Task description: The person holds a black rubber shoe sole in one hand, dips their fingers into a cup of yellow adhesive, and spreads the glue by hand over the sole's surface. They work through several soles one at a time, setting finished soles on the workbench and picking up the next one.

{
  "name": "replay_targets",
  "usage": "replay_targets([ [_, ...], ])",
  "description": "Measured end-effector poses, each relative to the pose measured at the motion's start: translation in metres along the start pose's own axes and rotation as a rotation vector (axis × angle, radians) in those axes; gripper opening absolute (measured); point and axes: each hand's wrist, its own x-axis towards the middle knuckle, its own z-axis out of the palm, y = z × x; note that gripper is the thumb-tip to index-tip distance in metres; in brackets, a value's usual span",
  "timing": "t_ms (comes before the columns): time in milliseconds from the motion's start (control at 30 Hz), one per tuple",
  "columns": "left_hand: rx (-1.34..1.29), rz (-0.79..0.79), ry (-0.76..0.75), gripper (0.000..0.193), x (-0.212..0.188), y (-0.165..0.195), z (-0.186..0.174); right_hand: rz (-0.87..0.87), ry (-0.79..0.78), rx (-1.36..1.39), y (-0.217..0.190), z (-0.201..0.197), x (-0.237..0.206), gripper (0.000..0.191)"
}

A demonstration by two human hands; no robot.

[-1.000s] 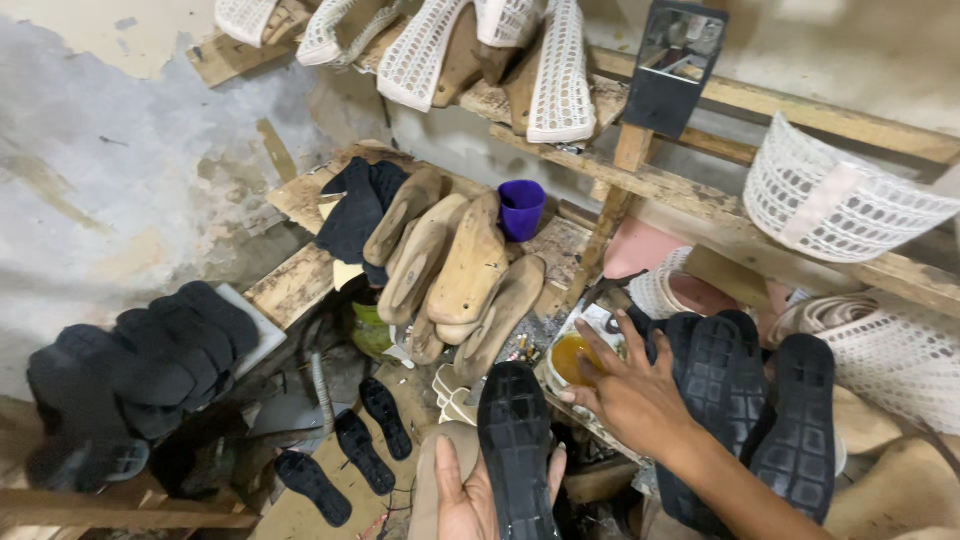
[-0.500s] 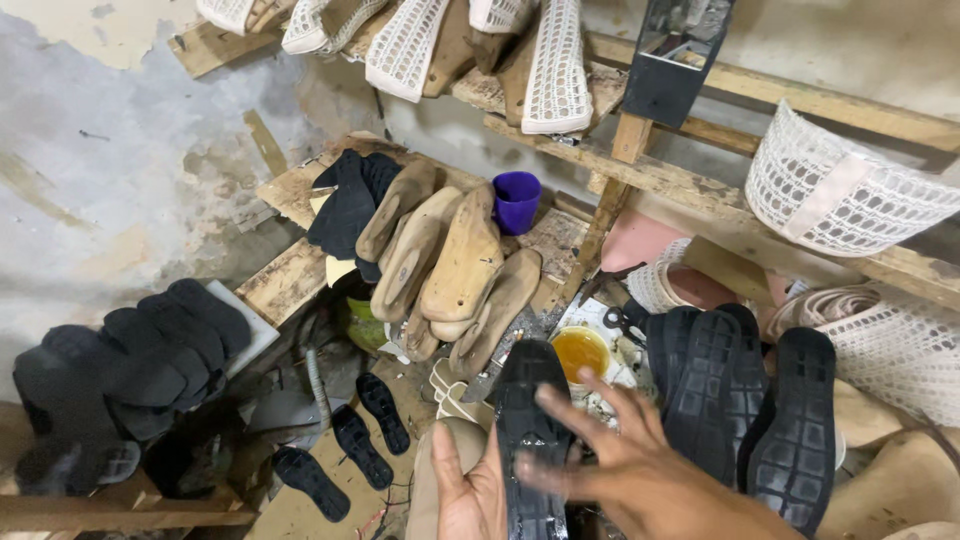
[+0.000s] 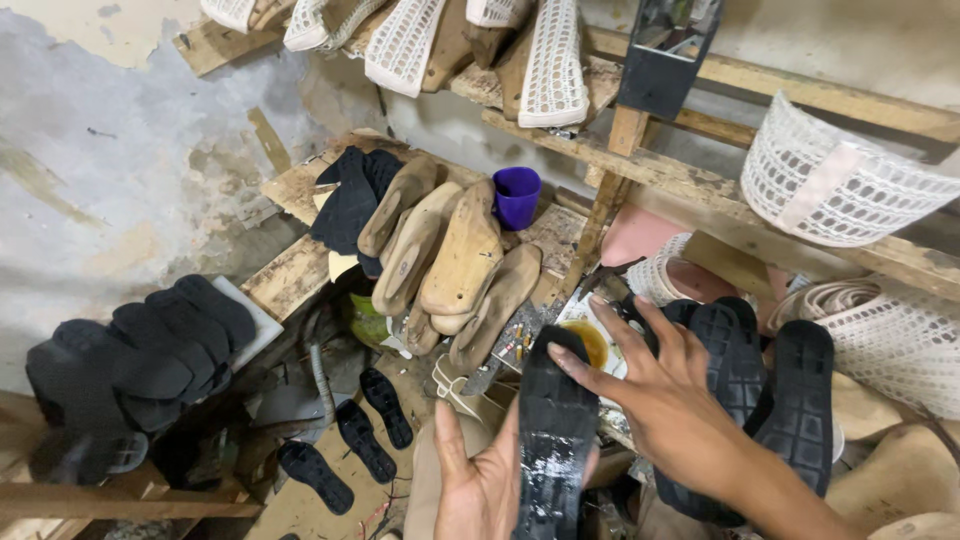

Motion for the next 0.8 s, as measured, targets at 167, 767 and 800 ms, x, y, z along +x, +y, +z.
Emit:
replay_targets([
  [167, -0.017, 0.027, 0.02, 0.112, 0.0, 0.0, -0.001, -0.404, 0.07, -0.02, 0.0, 0.007, -0.011, 0.087],
  [767, -0.013, 0.169, -0.014, 0.096, 0.002, 0.019, 0.042, -0.516, 0.448, 0.007, -0.038, 0.027, -0.049, 0.045],
  [800, -0.041, 0.186, 0.085, 0.096, 0.0, 0.021, 0.043, -0.517, 0.409, 0.092, -0.038, 0.027, -0.046, 0.046],
])
